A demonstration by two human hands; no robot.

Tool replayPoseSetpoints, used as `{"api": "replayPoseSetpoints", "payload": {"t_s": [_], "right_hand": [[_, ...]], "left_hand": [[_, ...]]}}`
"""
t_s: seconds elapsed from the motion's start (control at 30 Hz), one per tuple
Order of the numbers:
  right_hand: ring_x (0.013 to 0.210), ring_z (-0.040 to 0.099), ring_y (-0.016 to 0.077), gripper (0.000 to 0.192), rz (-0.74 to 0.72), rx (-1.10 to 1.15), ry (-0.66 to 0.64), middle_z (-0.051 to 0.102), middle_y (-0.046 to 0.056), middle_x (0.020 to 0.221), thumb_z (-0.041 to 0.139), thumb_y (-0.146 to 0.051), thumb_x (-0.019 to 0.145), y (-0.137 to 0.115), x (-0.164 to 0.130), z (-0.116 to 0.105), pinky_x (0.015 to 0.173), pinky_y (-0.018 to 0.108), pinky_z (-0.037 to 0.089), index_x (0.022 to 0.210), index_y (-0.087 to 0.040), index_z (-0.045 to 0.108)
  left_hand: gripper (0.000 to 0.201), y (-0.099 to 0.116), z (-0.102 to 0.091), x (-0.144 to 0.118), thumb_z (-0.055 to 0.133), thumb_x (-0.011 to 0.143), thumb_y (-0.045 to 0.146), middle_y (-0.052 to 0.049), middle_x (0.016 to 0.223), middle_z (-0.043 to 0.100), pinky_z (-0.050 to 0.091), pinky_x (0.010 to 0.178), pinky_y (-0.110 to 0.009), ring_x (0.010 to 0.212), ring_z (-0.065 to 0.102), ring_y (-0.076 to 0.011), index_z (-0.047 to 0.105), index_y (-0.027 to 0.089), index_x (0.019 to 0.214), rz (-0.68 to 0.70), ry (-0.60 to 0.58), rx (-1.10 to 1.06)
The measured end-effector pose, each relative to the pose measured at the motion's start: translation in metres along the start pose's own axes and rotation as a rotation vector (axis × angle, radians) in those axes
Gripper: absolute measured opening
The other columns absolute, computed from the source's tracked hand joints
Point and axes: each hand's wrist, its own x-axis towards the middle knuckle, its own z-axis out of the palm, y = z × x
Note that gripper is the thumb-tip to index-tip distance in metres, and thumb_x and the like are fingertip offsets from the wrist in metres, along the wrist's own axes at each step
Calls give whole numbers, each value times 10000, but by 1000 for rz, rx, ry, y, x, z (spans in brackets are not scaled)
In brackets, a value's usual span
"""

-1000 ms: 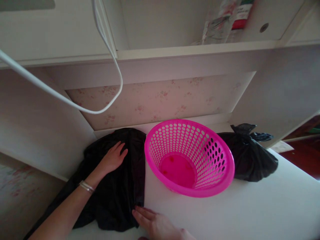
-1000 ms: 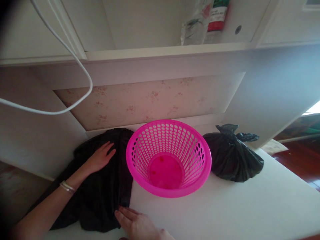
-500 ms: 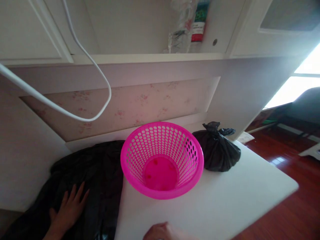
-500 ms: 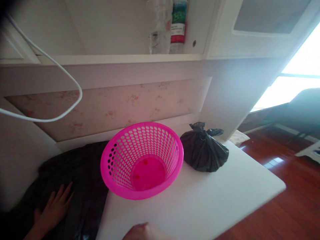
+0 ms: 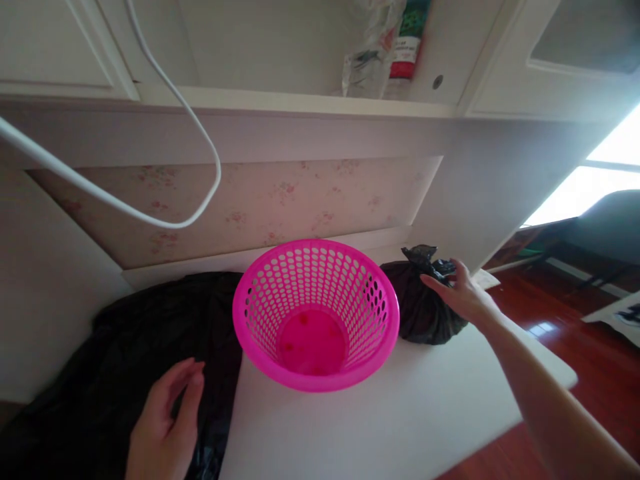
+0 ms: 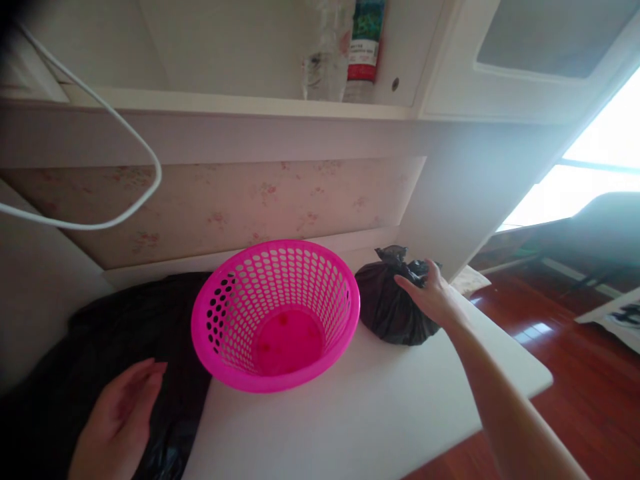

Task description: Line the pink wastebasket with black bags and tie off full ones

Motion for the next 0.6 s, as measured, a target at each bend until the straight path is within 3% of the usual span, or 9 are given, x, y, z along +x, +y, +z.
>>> {"api": "replayPoseSetpoints", "payload": {"t_s": [0.07, 0.13, 0.2, 0.3, 0.43, 0.6], "right_hand": [[1059, 704, 408, 1015, -37, -106, -115, 708, 249, 1220, 580, -766, 836, -9, 12, 13, 838, 479, 532, 1580, -113, 355], [998, 725, 365, 733, -112, -165, -194, 747, 209, 1142, 595, -602, 904, -16, 16, 24, 814, 417, 516, 1464, -133, 534], [940, 731, 324, 436, -171, -172, -219, 769, 181, 1060, 595, -428, 933, -19, 18, 28, 795, 375, 492, 1243, -141, 701], [910, 718, 287, 368, -187, -159, -167, 761, 217, 1049, 526, -363, 992, -18, 24, 18, 781, 363, 457, 1141, -101, 738], [895, 694, 248, 380, -141, -140, -29, 750, 236, 1106, 525, -353, 1018, -25, 31, -19, 777, 371, 434, 1224, -86, 701], [1168, 649, 277, 429, -116, -89, 200, 670, 267, 1303, 498, -357, 1032, -68, 21, -97, 894, 437, 419, 1292, -67, 679]], "left_hand": [[613, 7, 12, -26, 650, 734, 756, -86, 1035, 786, 603, 955, -442, 1030, 743, -323, 676, 264, 1098, -74, -73, -110], [608, 5, 23, -47, 703, 687, 776, -81, 886, 788, 632, 827, -391, 894, 759, -307, 709, 263, 1013, -126, -195, -197], [566, -2, 32, -62, 731, 681, 766, -72, 779, 758, 627, 727, -373, 759, 739, -285, 724, 272, 956, -152, -290, -280], [520, -9, 38, -73, 719, 712, 760, -60, 723, 720, 607, 660, -382, 635, 682, -259, 723, 293, 938, -187, -293, -367], [494, -8, 39, -72, 736, 715, 738, -53, 720, 703, 590, 656, -372, 628, 656, -243, 712, 290, 922, -209, -301, -398], [506, -15, 45, -67, 750, 723, 715, -61, 724, 689, 567, 653, -365, 625, 646, -232, 721, 258, 940, -210, -442, -436]]}}
